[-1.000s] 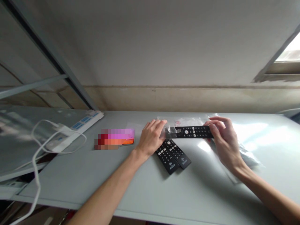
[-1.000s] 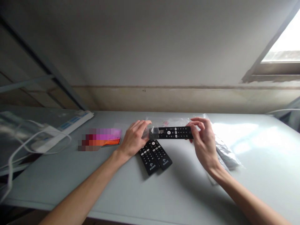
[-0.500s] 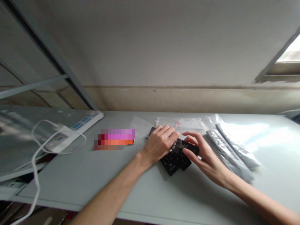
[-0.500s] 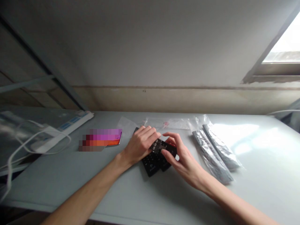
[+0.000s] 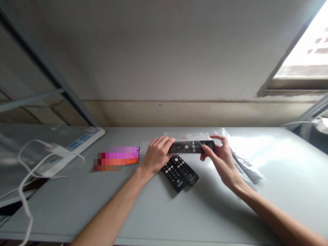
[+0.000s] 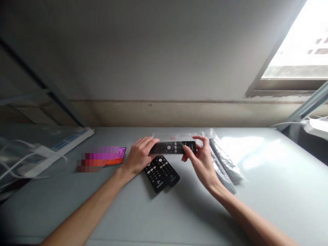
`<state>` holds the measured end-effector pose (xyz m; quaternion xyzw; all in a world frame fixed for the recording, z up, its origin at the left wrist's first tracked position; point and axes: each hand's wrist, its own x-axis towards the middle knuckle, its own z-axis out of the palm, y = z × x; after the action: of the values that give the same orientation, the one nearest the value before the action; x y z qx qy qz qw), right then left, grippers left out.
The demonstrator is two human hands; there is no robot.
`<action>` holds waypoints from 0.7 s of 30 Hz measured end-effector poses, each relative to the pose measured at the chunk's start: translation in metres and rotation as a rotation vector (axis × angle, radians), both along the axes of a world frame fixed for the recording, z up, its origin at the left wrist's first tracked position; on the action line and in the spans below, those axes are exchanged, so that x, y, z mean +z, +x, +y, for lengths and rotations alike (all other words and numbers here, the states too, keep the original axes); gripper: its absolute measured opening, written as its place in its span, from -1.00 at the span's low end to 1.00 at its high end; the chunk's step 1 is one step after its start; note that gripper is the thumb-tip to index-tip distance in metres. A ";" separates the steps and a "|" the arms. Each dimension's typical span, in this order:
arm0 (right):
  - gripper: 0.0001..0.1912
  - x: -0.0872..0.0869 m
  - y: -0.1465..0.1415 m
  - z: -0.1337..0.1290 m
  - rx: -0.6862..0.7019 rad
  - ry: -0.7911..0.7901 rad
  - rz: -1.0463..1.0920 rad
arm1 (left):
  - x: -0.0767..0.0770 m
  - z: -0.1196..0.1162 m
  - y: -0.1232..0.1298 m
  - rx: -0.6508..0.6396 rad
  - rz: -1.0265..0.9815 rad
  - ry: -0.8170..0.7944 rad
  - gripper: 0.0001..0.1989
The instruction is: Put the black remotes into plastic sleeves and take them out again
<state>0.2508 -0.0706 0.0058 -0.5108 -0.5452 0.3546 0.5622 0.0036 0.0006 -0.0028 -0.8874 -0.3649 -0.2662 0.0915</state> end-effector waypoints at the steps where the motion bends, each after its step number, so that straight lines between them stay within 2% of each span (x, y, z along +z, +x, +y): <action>1: -0.49 0.001 0.002 0.001 -0.017 -0.007 0.040 | -0.001 -0.001 0.000 0.006 -0.015 -0.008 -0.70; 8: -0.56 0.000 0.002 0.001 -0.007 0.016 0.197 | 0.001 -0.011 0.005 0.083 -0.117 -0.037 -0.81; 13: -0.59 -0.003 -0.004 -0.002 0.037 0.049 0.213 | 0.003 -0.013 0.005 0.122 -0.055 -0.065 -0.84; 15: -0.64 -0.006 -0.005 -0.004 0.082 0.043 0.135 | 0.003 -0.015 0.007 0.120 -0.028 -0.086 -0.86; 19: -0.65 -0.010 -0.008 -0.014 0.220 0.027 -0.169 | 0.003 -0.020 0.011 0.047 0.036 -0.082 -0.91; 21: -0.69 -0.009 -0.010 -0.018 0.227 0.070 -0.243 | 0.002 -0.022 0.011 -0.004 0.055 -0.055 -0.92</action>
<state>0.2409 -0.0881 -0.0036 -0.4650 -0.6755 0.3323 0.4659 0.0150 -0.0211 -0.0009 -0.8972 -0.3679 -0.2320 0.0765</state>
